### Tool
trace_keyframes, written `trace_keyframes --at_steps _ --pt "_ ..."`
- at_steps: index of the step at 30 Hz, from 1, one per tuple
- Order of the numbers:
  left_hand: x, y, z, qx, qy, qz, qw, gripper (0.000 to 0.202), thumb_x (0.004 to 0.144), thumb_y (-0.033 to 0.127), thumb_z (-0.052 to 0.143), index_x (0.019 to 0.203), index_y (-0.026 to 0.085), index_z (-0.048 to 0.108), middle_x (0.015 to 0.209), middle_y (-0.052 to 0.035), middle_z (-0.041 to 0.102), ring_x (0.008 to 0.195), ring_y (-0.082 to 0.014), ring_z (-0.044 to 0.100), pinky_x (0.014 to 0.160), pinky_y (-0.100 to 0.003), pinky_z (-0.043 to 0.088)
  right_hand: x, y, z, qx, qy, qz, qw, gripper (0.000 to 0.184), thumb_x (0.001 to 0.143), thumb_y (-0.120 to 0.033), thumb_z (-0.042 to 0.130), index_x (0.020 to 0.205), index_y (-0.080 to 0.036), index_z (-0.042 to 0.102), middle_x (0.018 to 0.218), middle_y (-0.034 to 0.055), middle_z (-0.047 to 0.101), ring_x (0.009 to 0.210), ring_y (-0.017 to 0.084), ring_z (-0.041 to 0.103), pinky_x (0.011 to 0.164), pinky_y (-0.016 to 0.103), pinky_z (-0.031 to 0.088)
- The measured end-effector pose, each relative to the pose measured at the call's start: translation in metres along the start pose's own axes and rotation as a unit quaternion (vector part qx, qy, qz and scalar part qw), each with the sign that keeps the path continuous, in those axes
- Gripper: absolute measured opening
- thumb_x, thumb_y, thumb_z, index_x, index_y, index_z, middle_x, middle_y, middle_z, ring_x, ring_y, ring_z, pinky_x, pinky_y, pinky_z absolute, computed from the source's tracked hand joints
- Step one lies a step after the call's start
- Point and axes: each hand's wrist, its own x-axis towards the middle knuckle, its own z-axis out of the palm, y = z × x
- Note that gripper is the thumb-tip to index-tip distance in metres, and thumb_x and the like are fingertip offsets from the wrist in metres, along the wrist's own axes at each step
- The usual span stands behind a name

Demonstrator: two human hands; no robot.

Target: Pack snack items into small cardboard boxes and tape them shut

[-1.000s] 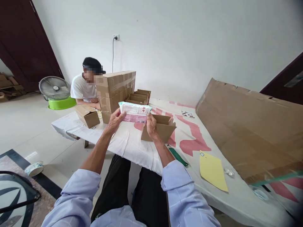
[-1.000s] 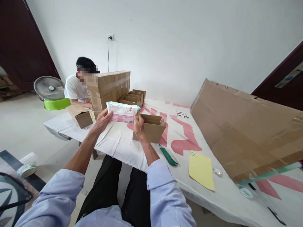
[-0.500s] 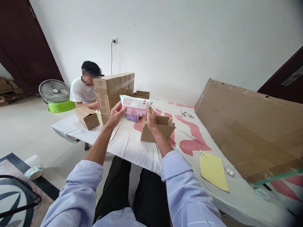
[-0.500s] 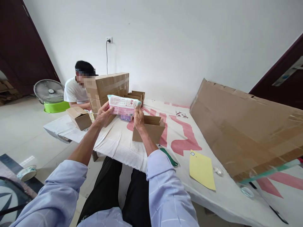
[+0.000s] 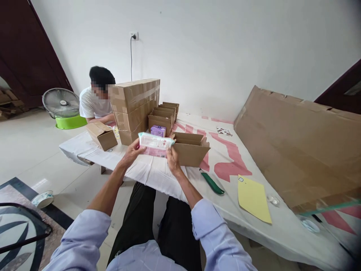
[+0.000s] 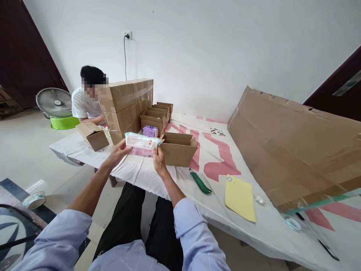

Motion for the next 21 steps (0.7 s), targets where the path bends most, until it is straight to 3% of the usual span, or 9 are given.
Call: trace_keyframes --at_steps 4,7,10,13,15,19,21 --pt "-0.034 -0.037 -0.010 0.047 -0.016 -0.161 0.986 0.078 0.059 0.044 0.106 0.124 0.014 0.075 0.115 -0.0146 0.084 0.113 -0.0377 0.078 0.100 -0.048 0.062 -0.057 0.044 0.007 -0.013 -0.018 0.069 0.997 0.058 0.102 -0.071 0.057 0.125 -0.021 0.075 0.115 0.0108 0.081 0.115 0.033 0.073 0.108 0.048 0.059" --pt "-0.040 -0.059 -0.015 0.050 -0.035 -0.203 0.977 0.074 0.057 0.043 0.104 0.117 0.014 0.072 0.106 -0.0121 0.083 0.103 -0.0353 0.079 0.095 -0.047 0.061 -0.077 0.065 0.008 -0.006 -0.047 0.092 0.995 0.048 0.099 -0.060 0.061 0.125 -0.021 0.073 0.121 0.0113 0.081 0.115 0.032 0.074 0.108 0.048 0.059" --pt "-0.038 -0.069 -0.019 0.095 -0.024 -0.154 0.983 0.081 0.054 0.035 0.101 0.125 0.018 0.065 0.106 -0.0070 0.079 0.101 -0.0302 0.075 0.090 -0.040 0.060 -0.080 0.072 0.005 0.009 -0.055 0.087 0.995 0.057 0.091 -0.045 0.068 0.144 -0.023 0.067 0.143 0.0119 0.076 0.136 0.032 0.069 0.122 0.049 0.053" --pt "-0.038 -0.068 -0.027 0.216 -0.038 -0.083 0.972 0.079 0.065 0.034 0.091 0.136 0.020 0.060 0.115 -0.0050 0.075 0.102 -0.0265 0.072 0.092 -0.038 0.059 -0.079 0.073 -0.001 -0.030 -0.062 0.073 0.995 0.078 0.082 -0.032 0.073 0.158 -0.024 0.059 0.161 0.0134 0.066 0.151 0.034 0.061 0.129 0.052 0.048" --pt "-0.042 -0.062 -0.033 0.298 -0.079 -0.065 0.949 0.074 0.071 0.033 0.084 0.140 0.021 0.058 0.126 -0.0083 0.073 0.109 -0.0290 0.072 0.099 -0.043 0.059 -0.085 0.070 -0.004 -0.075 -0.079 0.048 0.993 0.085 0.080 -0.025 0.071 0.163 -0.025 0.056 0.168 0.0136 0.059 0.156 0.035 0.057 0.132 0.054 0.045" --pt "-0.056 -0.055 -0.038 0.405 -0.137 -0.024 0.904 0.072 0.069 0.025 0.083 0.136 0.022 0.058 0.155 -0.0174 0.063 0.142 -0.0387 0.062 0.119 -0.056 0.052 -0.106 0.057 -0.016 -0.177 -0.126 -0.042 0.975 0.088 0.080 -0.015 0.064 0.166 -0.030 0.054 0.172 0.0102 0.056 0.161 0.034 0.052 0.137 0.055 0.041" --pt "-0.065 -0.056 -0.037 0.431 -0.151 -0.003 0.890 0.075 0.070 0.020 0.080 0.141 0.023 0.057 0.158 -0.0178 0.061 0.147 -0.0396 0.059 0.123 -0.059 0.050 -0.110 0.045 -0.033 -0.241 -0.099 -0.091 0.961 0.080 0.086 -0.016 0.062 0.164 -0.031 0.056 0.169 0.0115 0.057 0.158 0.034 0.054 0.134 0.057 0.045"
